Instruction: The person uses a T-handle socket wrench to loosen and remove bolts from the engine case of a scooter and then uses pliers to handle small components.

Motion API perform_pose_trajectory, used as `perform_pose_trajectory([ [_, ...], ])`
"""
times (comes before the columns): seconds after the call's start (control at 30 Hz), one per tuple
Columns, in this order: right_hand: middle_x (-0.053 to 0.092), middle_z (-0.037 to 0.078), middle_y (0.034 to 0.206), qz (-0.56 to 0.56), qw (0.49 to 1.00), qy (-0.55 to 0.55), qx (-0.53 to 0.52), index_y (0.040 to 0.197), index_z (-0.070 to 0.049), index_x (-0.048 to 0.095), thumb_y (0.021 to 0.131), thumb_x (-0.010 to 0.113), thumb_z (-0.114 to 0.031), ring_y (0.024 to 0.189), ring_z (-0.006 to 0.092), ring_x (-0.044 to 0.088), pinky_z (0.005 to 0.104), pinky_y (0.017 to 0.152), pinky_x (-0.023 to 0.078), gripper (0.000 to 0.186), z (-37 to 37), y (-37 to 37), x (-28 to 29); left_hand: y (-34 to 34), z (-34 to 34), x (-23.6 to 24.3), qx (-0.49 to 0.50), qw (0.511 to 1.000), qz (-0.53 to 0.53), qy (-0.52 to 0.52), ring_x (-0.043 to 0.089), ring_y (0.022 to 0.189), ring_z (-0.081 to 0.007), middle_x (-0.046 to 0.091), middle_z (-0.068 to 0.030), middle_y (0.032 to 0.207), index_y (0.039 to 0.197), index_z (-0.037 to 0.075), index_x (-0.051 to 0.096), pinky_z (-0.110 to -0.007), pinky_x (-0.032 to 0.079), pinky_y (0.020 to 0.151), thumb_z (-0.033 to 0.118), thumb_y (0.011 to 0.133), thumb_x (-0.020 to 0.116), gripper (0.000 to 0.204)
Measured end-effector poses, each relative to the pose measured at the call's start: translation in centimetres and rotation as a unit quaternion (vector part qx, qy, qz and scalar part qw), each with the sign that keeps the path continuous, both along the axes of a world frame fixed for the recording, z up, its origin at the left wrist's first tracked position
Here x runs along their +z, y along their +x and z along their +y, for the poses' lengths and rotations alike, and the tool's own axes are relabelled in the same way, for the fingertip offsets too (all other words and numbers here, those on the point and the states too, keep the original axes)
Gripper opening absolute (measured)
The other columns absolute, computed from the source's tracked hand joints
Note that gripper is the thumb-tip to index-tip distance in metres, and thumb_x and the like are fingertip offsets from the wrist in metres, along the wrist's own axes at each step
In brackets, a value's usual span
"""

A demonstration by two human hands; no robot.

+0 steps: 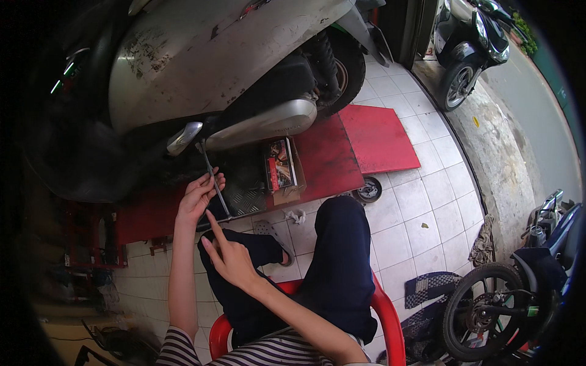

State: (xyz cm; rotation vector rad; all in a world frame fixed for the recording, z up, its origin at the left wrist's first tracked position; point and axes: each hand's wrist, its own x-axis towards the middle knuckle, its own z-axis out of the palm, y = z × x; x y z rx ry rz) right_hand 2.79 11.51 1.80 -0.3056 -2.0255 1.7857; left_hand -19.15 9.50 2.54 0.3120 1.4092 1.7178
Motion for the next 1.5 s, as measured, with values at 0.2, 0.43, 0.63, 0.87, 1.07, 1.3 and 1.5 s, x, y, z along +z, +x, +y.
perform_pose_trajectory([
  [0.2,0.067,0.01,0.066,-0.069,0.968,-0.234,-0.055,0.151,0.008,0.011,0.104,0.047,-0.03,0.049,0.0202,0.063,0.0297,0.051,0.049,0.07,1.0,0.9,-2.0,0.3,0.8,-0.6,0.016,1.0,-0.003,-0.015,0.064,0.112,-0.0265,0.06,-0.0202,0.123,0.135,-0.009,0.046,-0.036,0.056,0.099,0.001,0.1,0.05,0.037],
  [0.43,0.066,0.009,0.064,-0.069,0.986,-0.117,0.095,0.157,-0.007,0.007,0.1,0.055,-0.021,0.046,0.0188,0.061,0.0287,0.05,0.048,0.076,0.0,0.6,-0.4,-0.2,0.9,-0.4,0.038,0.999,-0.005,-0.016,0.063,0.114,-0.0262,0.06,-0.0189,0.123,0.135,-0.008,0.046,-0.035,0.055,0.099,0.0,0.101,0.048,0.035],
  [0.63,0.066,0.007,0.074,0.007,0.975,-0.206,-0.087,0.156,-0.002,0.006,0.1,0.057,-0.02,0.043,0.014,0.054,0.0288,0.045,0.044,0.078,1.5,0.5,-2.0,-0.3,1.0,-0.8,0.041,0.999,-0.008,0.011,0.062,0.115,-0.0253,0.059,-0.0186,0.125,0.136,-0.007,0.045,-0.035,0.054,0.1,0.0,0.101,0.048,0.037],
  [0.87,0.07,0.009,0.072,-0.157,0.973,-0.03,0.164,0.155,0.0,0.015,0.102,0.052,-0.023,0.045,0.021,0.06,0.0327,0.054,0.051,0.069,1.1,1.5,-0.8,-0.7,1.3,-0.7,0.039,0.999,-0.016,0.018,0.061,0.117,-0.0255,0.059,-0.0193,0.126,0.137,-0.007,0.044,-0.035,0.053,0.103,0.0,0.101,0.049,0.038],
  [1.07,0.072,0.011,0.099,-0.083,0.946,-0.314,-0.022,0.15,0.003,0.028,0.105,0.047,-0.028,0.067,0.0149,0.068,0.0288,0.063,0.052,0.058,3.7,2.4,-5.1,-0.1,1.8,-0.9,0.043,0.999,-0.012,0.01,0.061,0.116,-0.0225,0.058,-0.0162,0.126,0.138,-0.006,0.043,-0.032,0.054,0.099,0.003,0.102,0.048,0.038],
  [1.3,0.059,0.014,0.129,0.013,0.906,-0.422,-0.022,0.152,0.001,0.024,0.107,0.042,-0.032,0.092,0.0158,0.068,0.0266,0.077,0.049,0.058,4.6,1.5,-5.0,0.3,1.8,-1.3,0.055,0.998,-0.021,0.025,0.059,0.12,-0.0251,0.059,-0.017,0.129,0.136,-0.007,0.046,-0.035,0.051,0.103,0.005,0.102,0.048,0.036],
  [1.5,0.049,0.016,0.136,0.11,0.972,-0.178,-0.11,0.146,-0.007,0.043,0.1,0.05,-0.004,0.107,0.0224,0.066,0.0278,0.079,0.056,0.047,4.5,-0.1,0.4,1.5,2.7,-1.2,0.038,0.999,-0.018,0.014,0.057,0.124,-0.0269,0.056,-0.0177,0.133,0.135,-0.006,0.046,-0.039,0.051,0.104,0.006,0.103,0.047,0.035],
])
